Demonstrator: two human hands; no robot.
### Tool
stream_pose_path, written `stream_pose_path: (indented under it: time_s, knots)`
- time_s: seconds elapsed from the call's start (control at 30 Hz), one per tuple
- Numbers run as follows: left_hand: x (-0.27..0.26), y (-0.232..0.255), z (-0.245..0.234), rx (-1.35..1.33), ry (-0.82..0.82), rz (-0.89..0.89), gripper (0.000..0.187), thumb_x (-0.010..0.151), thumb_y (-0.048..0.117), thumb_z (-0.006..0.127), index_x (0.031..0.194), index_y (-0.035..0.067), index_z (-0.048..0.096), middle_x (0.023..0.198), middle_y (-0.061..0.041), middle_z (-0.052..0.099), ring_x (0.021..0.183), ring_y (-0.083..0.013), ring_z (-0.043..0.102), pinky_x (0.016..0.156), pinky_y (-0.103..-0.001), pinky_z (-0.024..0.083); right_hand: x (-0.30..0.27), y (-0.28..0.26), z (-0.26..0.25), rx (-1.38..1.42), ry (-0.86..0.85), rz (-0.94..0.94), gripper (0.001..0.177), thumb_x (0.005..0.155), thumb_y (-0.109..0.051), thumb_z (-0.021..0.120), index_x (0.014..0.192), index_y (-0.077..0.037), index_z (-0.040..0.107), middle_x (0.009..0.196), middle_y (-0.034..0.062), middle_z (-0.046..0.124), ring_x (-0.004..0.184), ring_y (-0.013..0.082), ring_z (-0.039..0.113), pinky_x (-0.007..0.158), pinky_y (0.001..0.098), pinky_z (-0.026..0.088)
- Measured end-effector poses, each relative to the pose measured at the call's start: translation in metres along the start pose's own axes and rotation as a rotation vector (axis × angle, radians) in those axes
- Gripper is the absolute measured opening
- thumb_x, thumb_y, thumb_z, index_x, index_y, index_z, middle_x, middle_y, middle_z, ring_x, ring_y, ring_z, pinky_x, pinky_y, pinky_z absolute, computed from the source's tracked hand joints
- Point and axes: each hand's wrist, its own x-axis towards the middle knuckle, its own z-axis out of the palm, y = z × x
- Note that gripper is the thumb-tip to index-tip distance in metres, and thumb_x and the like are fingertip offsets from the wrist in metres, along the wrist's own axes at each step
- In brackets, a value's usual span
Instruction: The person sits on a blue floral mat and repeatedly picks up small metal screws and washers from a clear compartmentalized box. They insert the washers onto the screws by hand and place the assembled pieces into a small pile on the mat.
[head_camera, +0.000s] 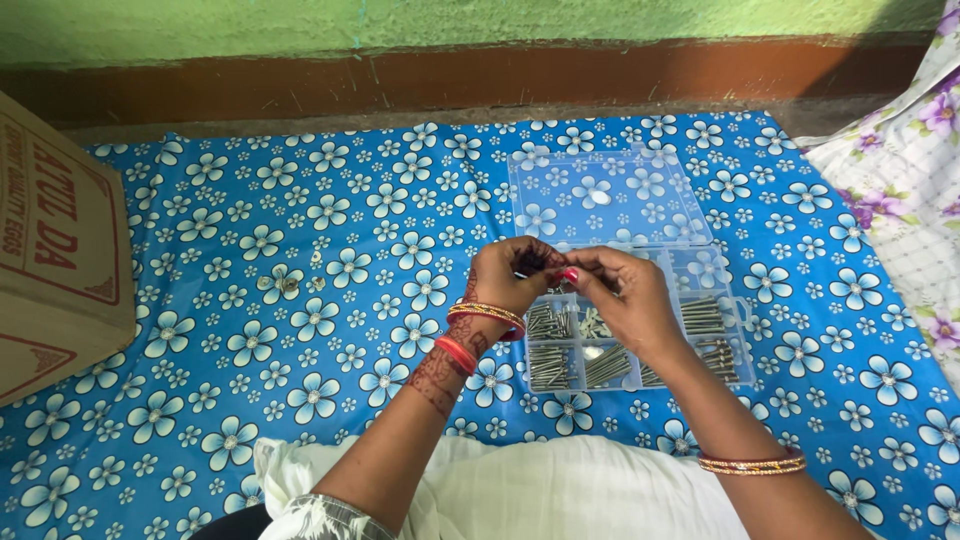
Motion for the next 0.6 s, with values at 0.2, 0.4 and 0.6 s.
stream_pose_path:
  time_s: [0.2, 0.4, 0.6]
  knots:
    - [0.004, -0.002, 0.006, -0.282, 0.026, -0.125, 0.013, 0.084, 0.002, 0.08, 0.094, -0.003, 0.073, 0.085, -0.009, 0.078, 0.075, -0.0133, 0.076, 0.068, -0.027, 0.065, 0.0, -0.001, -0.001, 0.153, 0.101, 0.06, 0.014, 0.099, -0.002, 0.066, 0.109, 0.005, 0.073, 0.094, 0.0093, 0.076, 0.082, 0.0107, 0.071, 0.076, 0.025, 0.059]
    - [0.0, 0.007, 0.008, -0.114, 0.008, -0.086, 0.01, 0.086, 0.005, 0.079, 0.092, -0.001, 0.074, 0.08, -0.009, 0.078, 0.069, -0.0128, 0.075, 0.064, -0.026, 0.062, -0.001, -0.008, 0.002, 0.143, 0.125, 0.097, 0.015, 0.096, -0.001, 0.066, 0.109, 0.004, 0.072, 0.095, 0.0081, 0.076, 0.082, 0.0104, 0.072, 0.076, 0.0248, 0.059]
    - [-0.001, 0.019, 0.004, 0.287, 0.052, 0.049, 0.013, 0.082, 0.011, 0.084, 0.09, 0.003, 0.078, 0.08, -0.007, 0.079, 0.071, -0.0096, 0.076, 0.066, -0.025, 0.06, -0.002, -0.008, 0.001, 0.027, 0.109, 0.055, 0.016, 0.095, 0.0, 0.067, 0.109, 0.003, 0.073, 0.094, 0.0079, 0.076, 0.083, 0.0111, 0.072, 0.077, 0.0254, 0.059]
